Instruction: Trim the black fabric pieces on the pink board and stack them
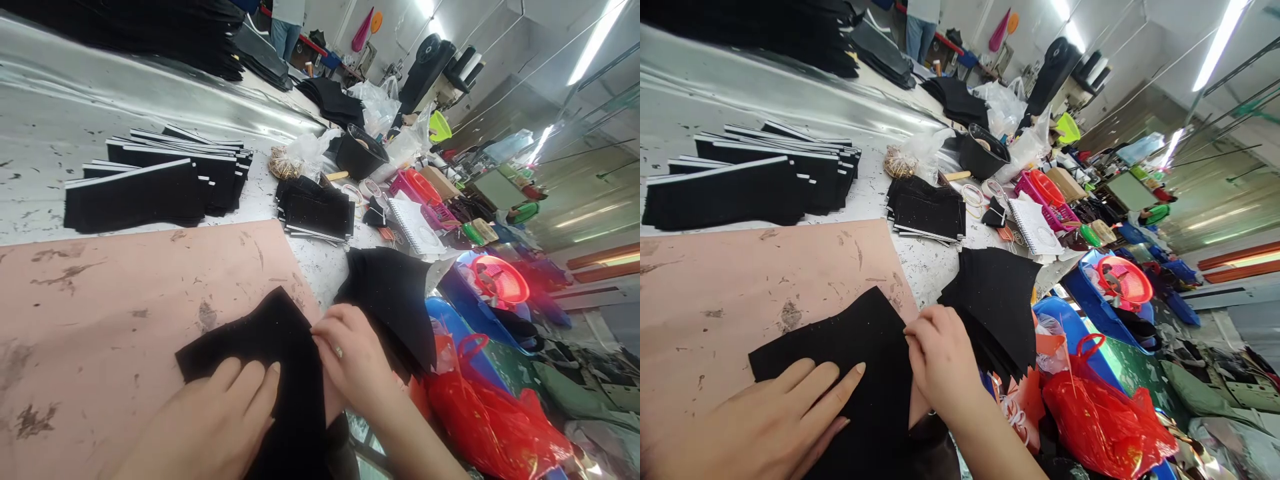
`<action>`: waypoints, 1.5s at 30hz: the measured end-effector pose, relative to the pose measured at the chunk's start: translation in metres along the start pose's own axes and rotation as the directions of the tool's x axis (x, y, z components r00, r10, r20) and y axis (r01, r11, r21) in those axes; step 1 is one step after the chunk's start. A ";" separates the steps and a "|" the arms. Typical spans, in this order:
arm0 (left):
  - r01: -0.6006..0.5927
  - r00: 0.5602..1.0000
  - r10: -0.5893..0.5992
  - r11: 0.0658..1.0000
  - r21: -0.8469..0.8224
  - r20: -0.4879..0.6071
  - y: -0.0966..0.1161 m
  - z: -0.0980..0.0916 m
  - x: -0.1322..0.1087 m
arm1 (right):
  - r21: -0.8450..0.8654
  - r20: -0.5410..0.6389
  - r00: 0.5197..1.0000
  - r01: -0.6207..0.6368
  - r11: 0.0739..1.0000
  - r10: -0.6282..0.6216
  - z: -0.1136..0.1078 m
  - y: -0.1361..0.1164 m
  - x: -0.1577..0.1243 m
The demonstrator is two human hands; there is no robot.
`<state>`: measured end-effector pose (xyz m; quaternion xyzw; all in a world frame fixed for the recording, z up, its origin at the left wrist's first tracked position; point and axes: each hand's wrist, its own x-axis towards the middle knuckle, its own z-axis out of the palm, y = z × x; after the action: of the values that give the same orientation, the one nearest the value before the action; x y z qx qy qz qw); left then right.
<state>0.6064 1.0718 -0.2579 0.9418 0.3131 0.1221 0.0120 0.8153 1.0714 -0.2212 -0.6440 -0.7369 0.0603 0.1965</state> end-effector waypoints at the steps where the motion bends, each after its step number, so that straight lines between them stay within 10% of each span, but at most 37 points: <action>1: 0.000 0.998 0.000 1.000 0.002 -0.056 0.001 -0.001 0.001 | -0.028 -0.032 0.996 0.086 0.996 -0.087 0.002 -0.001 -0.003; 5: -0.071 0.989 0.079 0.995 0.066 -0.125 0.008 -0.007 0.006 | -0.116 -0.013 0.967 0.253 0.960 -0.256 0.004 -0.006 -0.012; 16: 0.056 0.982 -0.056 0.998 0.003 0.182 0.021 -0.036 -0.001 | -0.283 0.329 0.920 0.312 0.907 -0.214 -0.011 -0.030 -0.024; 23: 0.468 0.747 -0.362 0.882 -0.055 0.558 -0.043 -0.092 -0.003 | -0.067 0.227 0.969 0.113 0.991 -0.096 -0.005 -0.027 0.022; 29: 0.768 0.576 -0.758 0.630 0.114 0.307 -0.169 -0.097 0.030 | 0.395 0.300 0.951 -0.193 0.898 0.072 0.020 -0.024 0.050; 33: 0.823 0.519 -0.827 0.552 0.134 0.215 -0.214 -0.076 0.040 | 0.389 0.180 0.983 -0.097 0.916 0.028 0.017 -0.017 0.074; 40: 0.884 0.454 -0.882 0.463 0.056 0.126 -0.213 -0.067 0.037 | 0.207 -0.135 0.991 0.038 0.978 -0.009 0.016 -0.009 0.157; 45: 0.898 0.436 -0.899 0.432 -0.079 0.046 -0.187 -0.066 0.037 | 0.056 -0.291 0.934 0.234 0.971 -0.209 0.035 -0.041 0.164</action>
<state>0.5101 1.2408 -0.2041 0.6300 0.7594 0.1125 0.1176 0.7491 1.2301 -0.2041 -0.5492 -0.7657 -0.0218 0.3340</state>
